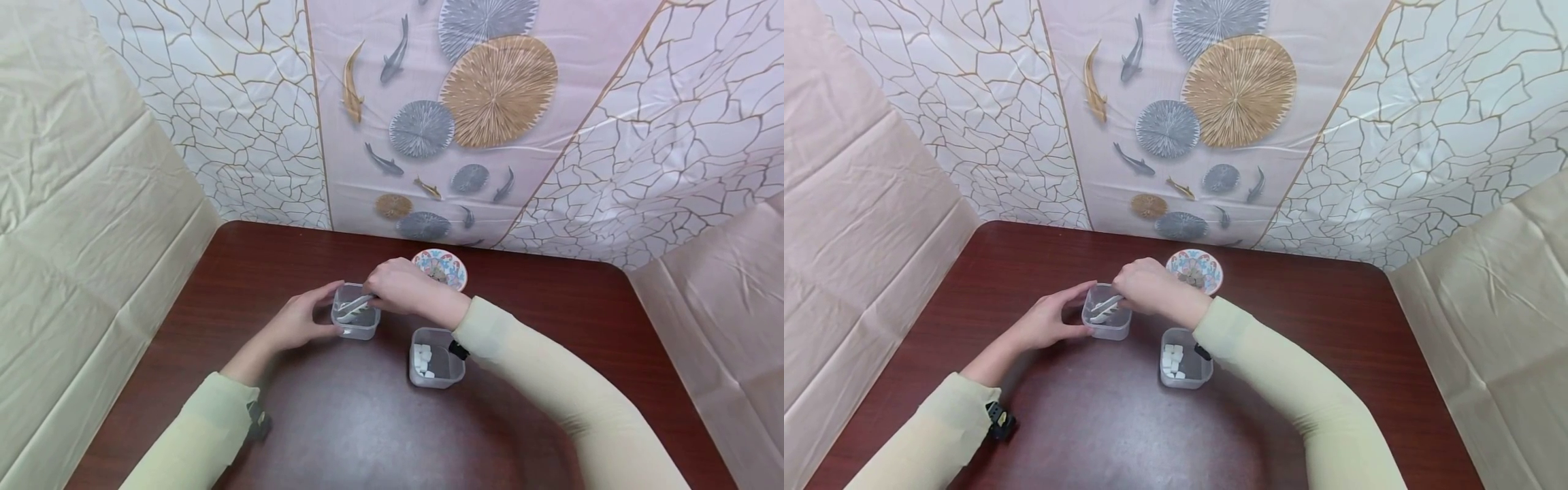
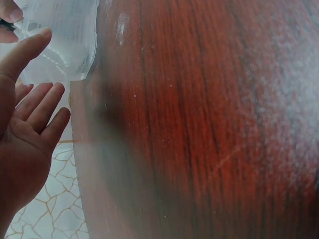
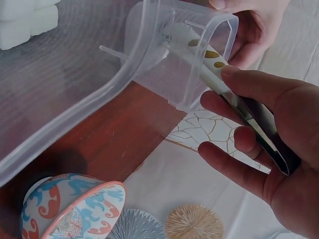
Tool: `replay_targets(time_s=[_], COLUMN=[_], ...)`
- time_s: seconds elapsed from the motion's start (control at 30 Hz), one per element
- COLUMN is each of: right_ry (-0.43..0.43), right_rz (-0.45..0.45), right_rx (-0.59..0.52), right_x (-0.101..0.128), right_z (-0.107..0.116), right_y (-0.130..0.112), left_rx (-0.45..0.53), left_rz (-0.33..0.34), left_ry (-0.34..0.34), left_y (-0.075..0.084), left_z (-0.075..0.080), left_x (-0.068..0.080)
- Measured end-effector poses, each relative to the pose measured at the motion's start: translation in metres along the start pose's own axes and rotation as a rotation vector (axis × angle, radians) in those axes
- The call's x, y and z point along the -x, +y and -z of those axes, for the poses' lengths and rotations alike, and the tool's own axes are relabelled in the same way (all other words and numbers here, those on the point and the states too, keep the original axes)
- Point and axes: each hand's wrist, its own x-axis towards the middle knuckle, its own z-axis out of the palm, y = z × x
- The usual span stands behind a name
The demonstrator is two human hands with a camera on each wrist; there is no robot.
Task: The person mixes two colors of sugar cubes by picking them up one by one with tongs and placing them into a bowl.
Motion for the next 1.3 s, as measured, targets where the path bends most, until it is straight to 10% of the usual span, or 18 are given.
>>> replay_targets(time_s=[0.6,1.3], right_ry=[0.082,0.218], right_rz=[0.018,-0.220], right_rx=[-0.119,-0.093], right_x=[0.033,0.113], right_z=[0.022,0.044], right_y=[0.020,0.070], left_rx=[0.009,0.033], left_rz=[0.009,-0.009], left_ry=[-0.005,0.007], left_y=[0.000,0.004], left_z=[-0.001,0.001], left_x=[-0.002,0.001])
